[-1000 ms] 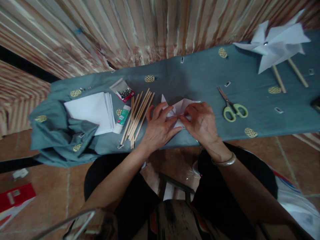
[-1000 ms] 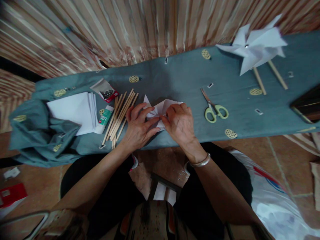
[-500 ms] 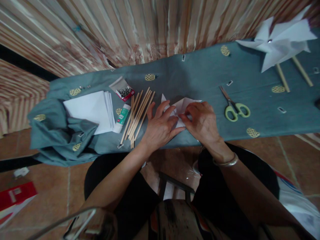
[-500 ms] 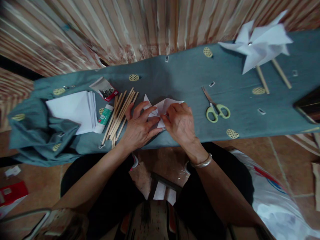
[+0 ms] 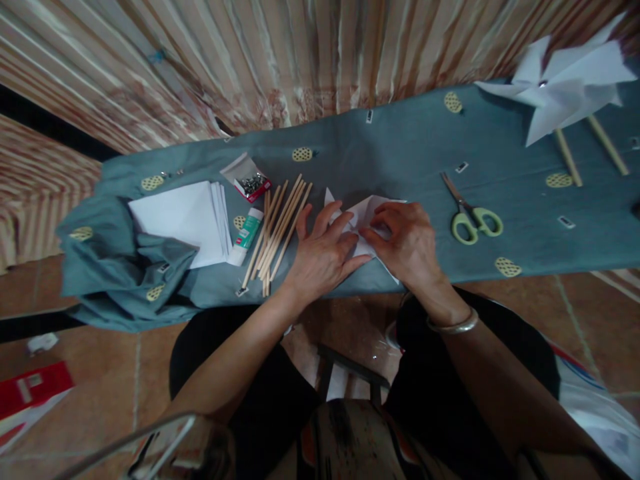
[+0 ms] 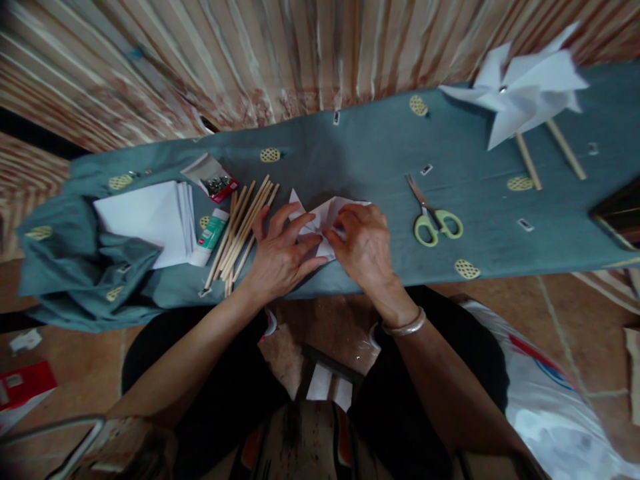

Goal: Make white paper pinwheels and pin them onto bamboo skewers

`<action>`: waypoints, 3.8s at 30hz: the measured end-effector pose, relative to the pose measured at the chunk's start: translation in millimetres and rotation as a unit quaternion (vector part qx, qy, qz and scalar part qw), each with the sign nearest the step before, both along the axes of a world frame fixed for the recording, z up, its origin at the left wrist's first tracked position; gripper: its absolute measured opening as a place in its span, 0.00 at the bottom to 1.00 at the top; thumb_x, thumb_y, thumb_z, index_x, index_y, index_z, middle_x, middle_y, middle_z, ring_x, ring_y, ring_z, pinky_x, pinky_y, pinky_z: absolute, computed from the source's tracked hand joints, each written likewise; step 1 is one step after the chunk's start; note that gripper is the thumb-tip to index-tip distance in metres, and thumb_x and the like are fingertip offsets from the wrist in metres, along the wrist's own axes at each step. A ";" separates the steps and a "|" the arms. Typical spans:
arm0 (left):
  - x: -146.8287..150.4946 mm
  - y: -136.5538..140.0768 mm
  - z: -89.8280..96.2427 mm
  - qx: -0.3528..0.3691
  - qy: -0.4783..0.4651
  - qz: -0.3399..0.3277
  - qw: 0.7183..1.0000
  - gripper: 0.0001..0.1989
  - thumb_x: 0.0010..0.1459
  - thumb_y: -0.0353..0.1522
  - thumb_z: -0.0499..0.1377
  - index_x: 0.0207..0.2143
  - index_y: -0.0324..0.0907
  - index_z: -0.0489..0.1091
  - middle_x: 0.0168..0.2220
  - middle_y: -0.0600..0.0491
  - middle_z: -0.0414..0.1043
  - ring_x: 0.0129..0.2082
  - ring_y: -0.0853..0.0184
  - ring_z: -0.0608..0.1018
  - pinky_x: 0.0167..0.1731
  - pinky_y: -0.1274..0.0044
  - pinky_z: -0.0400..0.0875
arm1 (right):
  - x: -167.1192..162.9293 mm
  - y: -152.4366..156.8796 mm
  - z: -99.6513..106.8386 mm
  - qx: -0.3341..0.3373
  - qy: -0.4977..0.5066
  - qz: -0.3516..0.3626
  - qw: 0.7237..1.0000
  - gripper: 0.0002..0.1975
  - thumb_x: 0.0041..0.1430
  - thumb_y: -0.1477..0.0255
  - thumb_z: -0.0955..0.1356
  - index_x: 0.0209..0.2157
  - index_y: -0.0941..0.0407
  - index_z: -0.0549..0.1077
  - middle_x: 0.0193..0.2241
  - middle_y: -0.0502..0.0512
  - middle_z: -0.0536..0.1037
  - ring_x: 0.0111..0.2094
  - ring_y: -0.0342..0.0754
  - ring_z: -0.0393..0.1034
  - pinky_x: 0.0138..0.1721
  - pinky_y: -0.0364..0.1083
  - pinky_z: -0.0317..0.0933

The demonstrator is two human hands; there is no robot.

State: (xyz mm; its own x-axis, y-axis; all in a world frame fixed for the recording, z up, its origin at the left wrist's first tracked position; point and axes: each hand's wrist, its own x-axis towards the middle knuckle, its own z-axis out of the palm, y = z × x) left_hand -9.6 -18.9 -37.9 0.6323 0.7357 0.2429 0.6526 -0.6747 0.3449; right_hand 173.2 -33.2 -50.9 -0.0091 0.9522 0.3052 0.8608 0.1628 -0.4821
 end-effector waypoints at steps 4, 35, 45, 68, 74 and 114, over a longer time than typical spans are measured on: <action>0.2 -0.5 0.1 0.001 0.009 -0.001 1.000 0.24 0.64 0.53 0.50 0.44 0.48 0.77 0.61 0.50 0.68 0.66 0.50 0.60 0.67 0.50 0.41 | 0.1 -0.1 -0.8 -0.006 0.002 0.000 1.000 0.07 0.62 0.67 0.67 0.33 0.54 0.74 0.42 0.60 0.79 0.47 0.59 0.69 0.49 0.58 0.61; -26.8 11.0 0.0 -0.015 -0.081 0.138 0.987 0.30 0.66 0.51 0.48 0.59 0.41 0.66 0.54 0.43 0.72 0.58 0.54 0.67 0.59 0.60 0.56 | -3.0 0.2 -3.6 0.014 -0.039 -0.002 0.999 0.08 0.62 0.66 0.66 0.38 0.55 0.73 0.42 0.61 0.78 0.46 0.60 0.67 0.47 0.57 0.60; -16.5 4.1 -14.3 -0.104 -0.109 0.120 0.981 0.35 0.61 0.50 0.56 0.63 0.41 0.60 0.54 0.41 0.73 0.56 0.52 0.69 0.56 0.58 0.60 | -3.1 -0.4 -14.0 0.046 -0.030 0.001 0.999 0.08 0.62 0.65 0.66 0.38 0.54 0.74 0.41 0.60 0.79 0.46 0.59 0.68 0.47 0.57 0.60; 12.9 11.7 -20.2 -0.165 -0.232 0.084 0.955 0.41 0.61 0.35 0.60 0.70 0.45 0.41 0.57 0.42 0.70 0.51 0.55 0.76 0.55 0.62 0.69 | -6.1 -0.6 -17.0 0.044 -0.051 -0.013 0.998 0.09 0.63 0.67 0.66 0.37 0.57 0.74 0.44 0.63 0.79 0.46 0.60 0.68 0.46 0.56 0.60; 14.2 11.7 -16.7 -0.186 -0.246 0.088 0.947 0.40 0.60 0.35 0.61 0.69 0.45 0.43 0.54 0.44 0.71 0.49 0.56 0.77 0.56 0.62 0.69 | -7.5 -2.0 -18.8 0.064 -0.051 -0.022 0.996 0.09 0.64 0.66 0.65 0.38 0.56 0.73 0.45 0.63 0.78 0.46 0.60 0.67 0.46 0.56 0.60; 23.9 14.5 -7.9 -0.226 -0.253 0.094 0.936 0.39 0.53 0.24 0.59 0.67 0.44 0.51 0.58 0.45 0.71 0.58 0.55 0.73 0.61 0.62 0.65 | -6.7 -2.7 -13.2 0.033 -0.051 -0.041 0.997 0.10 0.63 0.64 0.67 0.39 0.57 0.74 0.47 0.64 0.78 0.48 0.61 0.67 0.47 0.57 0.60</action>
State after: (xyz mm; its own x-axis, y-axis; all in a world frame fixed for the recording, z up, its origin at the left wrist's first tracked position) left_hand 14.3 -4.5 -45.8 0.3691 0.9225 0.1129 0.4218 -0.2745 0.8642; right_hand 166.6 -35.9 -64.1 0.0331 0.9290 0.3687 0.9168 0.1187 -0.3814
